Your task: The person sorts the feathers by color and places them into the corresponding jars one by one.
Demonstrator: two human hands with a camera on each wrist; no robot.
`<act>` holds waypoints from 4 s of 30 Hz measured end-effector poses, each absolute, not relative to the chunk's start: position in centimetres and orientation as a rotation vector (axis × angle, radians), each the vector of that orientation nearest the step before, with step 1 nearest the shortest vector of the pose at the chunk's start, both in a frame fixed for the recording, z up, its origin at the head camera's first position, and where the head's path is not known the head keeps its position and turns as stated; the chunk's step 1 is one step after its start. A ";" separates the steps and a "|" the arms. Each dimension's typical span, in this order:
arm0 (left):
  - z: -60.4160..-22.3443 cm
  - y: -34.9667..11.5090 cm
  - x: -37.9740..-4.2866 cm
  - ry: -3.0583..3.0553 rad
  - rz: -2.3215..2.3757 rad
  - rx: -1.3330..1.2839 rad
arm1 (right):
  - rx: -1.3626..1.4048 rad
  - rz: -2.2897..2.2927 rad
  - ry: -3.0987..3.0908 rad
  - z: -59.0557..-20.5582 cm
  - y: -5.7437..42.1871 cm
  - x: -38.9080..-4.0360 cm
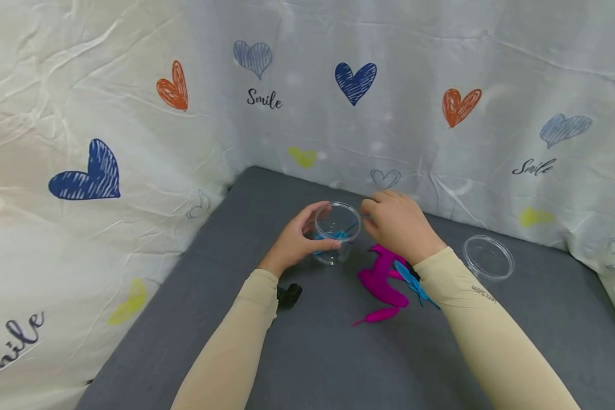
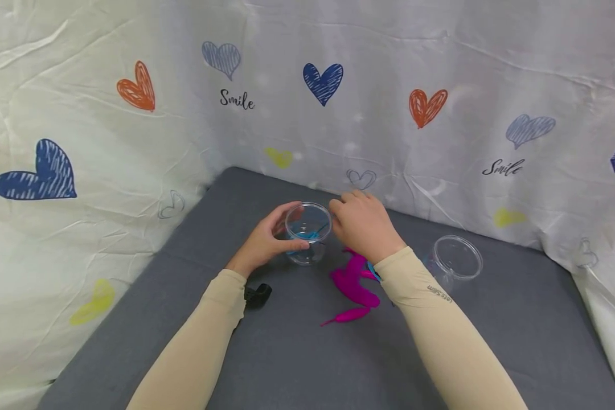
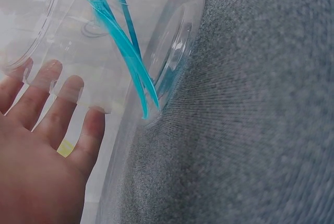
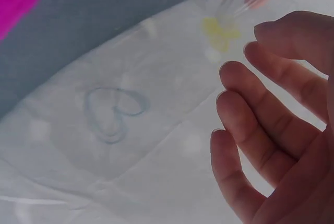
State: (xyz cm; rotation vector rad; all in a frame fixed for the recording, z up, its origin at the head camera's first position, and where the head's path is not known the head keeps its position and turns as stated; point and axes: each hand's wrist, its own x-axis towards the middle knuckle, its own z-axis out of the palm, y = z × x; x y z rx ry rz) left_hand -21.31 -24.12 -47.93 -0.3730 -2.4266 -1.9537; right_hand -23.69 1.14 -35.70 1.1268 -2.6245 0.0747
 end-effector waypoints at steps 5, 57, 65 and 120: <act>-47.9 -23.9 -21.4 -2.418 -1.969 -0.372 | 1.005 0.196 -2.678 -37.3 4.5 -22.8; -48.2 -24.0 -21.7 -2.417 -1.946 -0.356 | 0.371 0.396 -2.996 -47.3 13.0 -15.6; -48.2 -24.0 -21.8 -2.413 -1.948 -0.363 | 0.314 0.411 -3.008 -47.3 13.1 -15.7; -48.1 -24.0 -21.8 -2.412 -1.984 -0.357 | 0.671 0.391 -2.672 -40.2 9.8 -18.8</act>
